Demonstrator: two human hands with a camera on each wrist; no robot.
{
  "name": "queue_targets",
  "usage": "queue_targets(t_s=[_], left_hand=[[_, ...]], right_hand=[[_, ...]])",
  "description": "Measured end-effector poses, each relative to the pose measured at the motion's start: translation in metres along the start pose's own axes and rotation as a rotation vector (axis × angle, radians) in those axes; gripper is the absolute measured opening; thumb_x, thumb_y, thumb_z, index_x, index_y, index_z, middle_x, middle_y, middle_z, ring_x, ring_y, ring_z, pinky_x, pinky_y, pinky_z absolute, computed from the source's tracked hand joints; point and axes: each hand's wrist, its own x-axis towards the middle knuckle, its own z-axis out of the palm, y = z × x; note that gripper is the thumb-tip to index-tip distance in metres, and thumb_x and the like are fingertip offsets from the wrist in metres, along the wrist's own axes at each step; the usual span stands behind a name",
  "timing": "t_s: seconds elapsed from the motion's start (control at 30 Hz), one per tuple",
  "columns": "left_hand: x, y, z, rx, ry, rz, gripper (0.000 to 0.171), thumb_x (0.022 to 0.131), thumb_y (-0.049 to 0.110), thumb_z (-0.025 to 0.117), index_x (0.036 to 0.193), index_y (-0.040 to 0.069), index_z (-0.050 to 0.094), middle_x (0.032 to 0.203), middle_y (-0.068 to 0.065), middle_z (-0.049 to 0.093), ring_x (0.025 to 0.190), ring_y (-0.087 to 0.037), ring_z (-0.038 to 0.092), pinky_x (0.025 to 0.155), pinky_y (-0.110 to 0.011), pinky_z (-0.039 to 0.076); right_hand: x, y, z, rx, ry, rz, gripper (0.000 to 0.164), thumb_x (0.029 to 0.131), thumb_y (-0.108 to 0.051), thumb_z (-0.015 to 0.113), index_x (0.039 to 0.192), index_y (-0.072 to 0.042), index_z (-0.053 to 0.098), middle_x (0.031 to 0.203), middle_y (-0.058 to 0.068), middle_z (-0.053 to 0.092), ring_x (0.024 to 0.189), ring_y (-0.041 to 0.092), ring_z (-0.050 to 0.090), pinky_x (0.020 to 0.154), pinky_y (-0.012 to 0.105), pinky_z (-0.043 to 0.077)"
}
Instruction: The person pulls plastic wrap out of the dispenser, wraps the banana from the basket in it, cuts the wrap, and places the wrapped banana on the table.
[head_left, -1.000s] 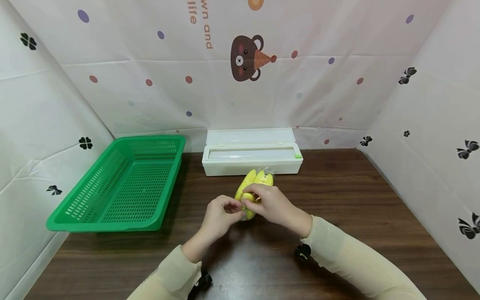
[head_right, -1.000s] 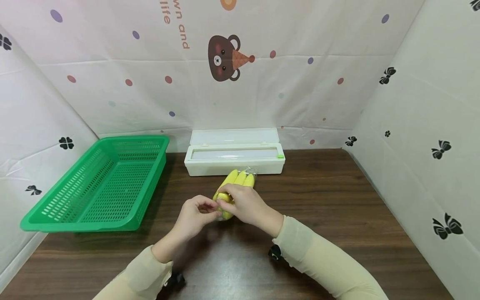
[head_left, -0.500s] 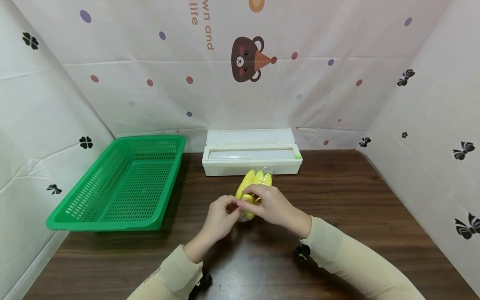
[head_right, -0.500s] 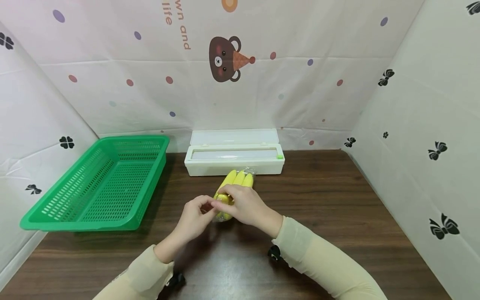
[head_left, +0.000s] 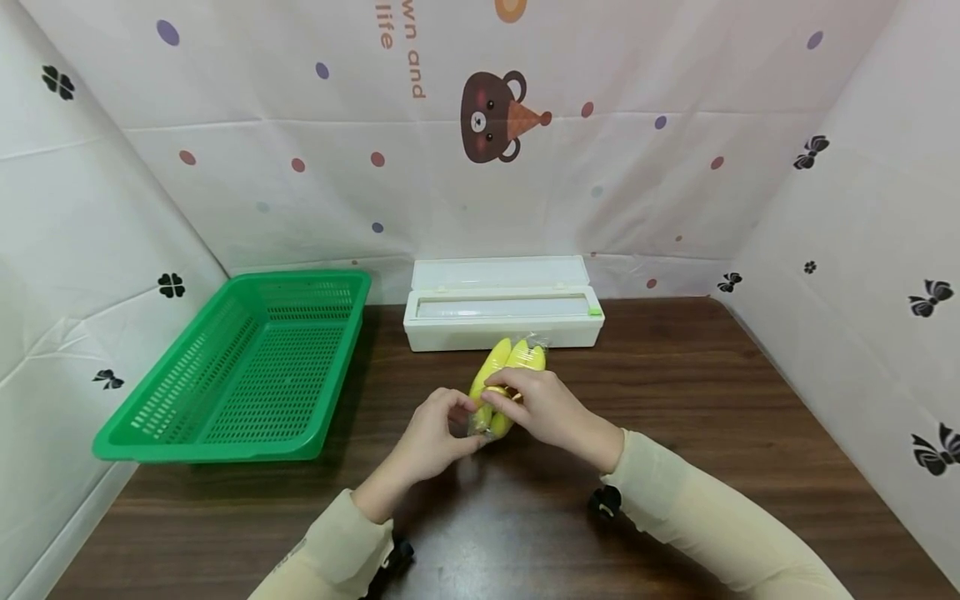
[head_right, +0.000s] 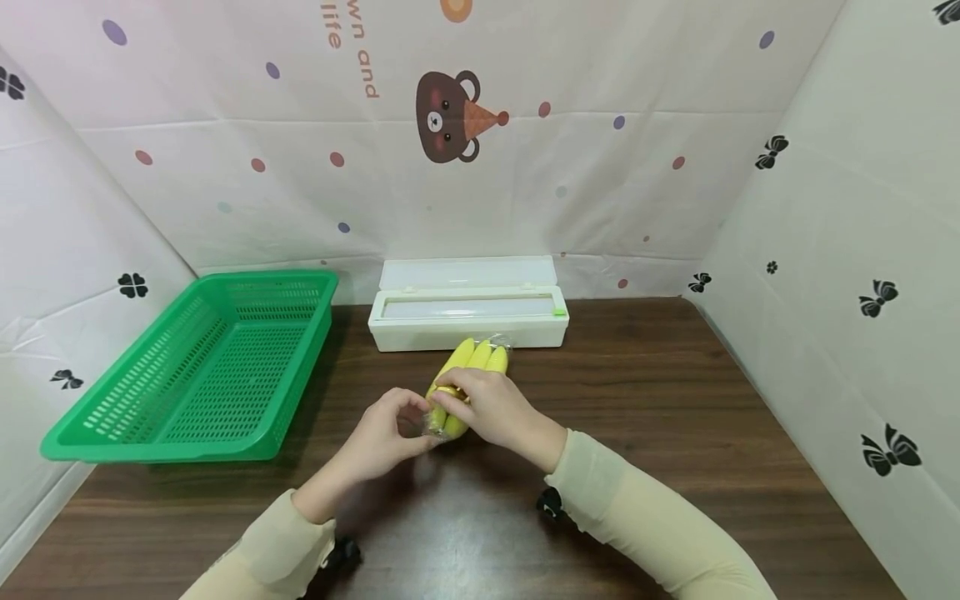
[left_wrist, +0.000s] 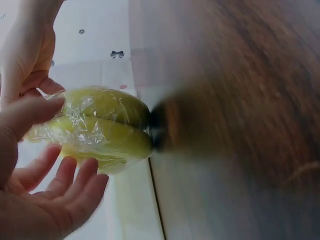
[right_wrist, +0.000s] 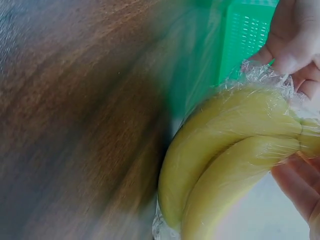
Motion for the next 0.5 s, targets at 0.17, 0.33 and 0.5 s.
queue_targets(t_s=[0.17,0.33,0.5], left_hand=[[0.001,0.000,0.003,0.029,0.072,0.074,0.012,0.078,0.007,0.075,0.084,0.009,0.066,0.084,-0.001,0.058,0.076,-0.012,0.060,0.067,-0.024,0.053],[0.000,0.001,0.009,0.069,0.199,0.142,0.003,0.079,0.006,0.074,0.076,0.006,0.072,0.079,-0.001,0.063,0.075,-0.012,0.062,0.065,-0.019,0.053],[-0.001,0.006,0.014,0.133,0.266,0.208,0.003,0.079,0.004,0.072,0.077,0.006,0.071,0.075,-0.001,0.064,0.070,-0.012,0.062,0.061,-0.018,0.052]], right_hand=[[-0.001,0.002,0.001,0.004,0.018,-0.018,0.012,0.088,-0.019,0.067,0.095,-0.009,0.069,0.088,-0.001,0.070,0.076,0.008,0.064,0.063,0.024,0.056],[0.001,0.003,0.001,0.001,0.044,-0.029,0.012,0.087,-0.017,0.068,0.095,-0.008,0.069,0.089,0.000,0.070,0.076,0.007,0.065,0.064,0.021,0.055],[0.002,0.003,0.001,-0.003,0.056,-0.031,0.013,0.087,-0.017,0.068,0.096,-0.007,0.069,0.089,0.001,0.071,0.075,0.008,0.065,0.064,0.021,0.055]])
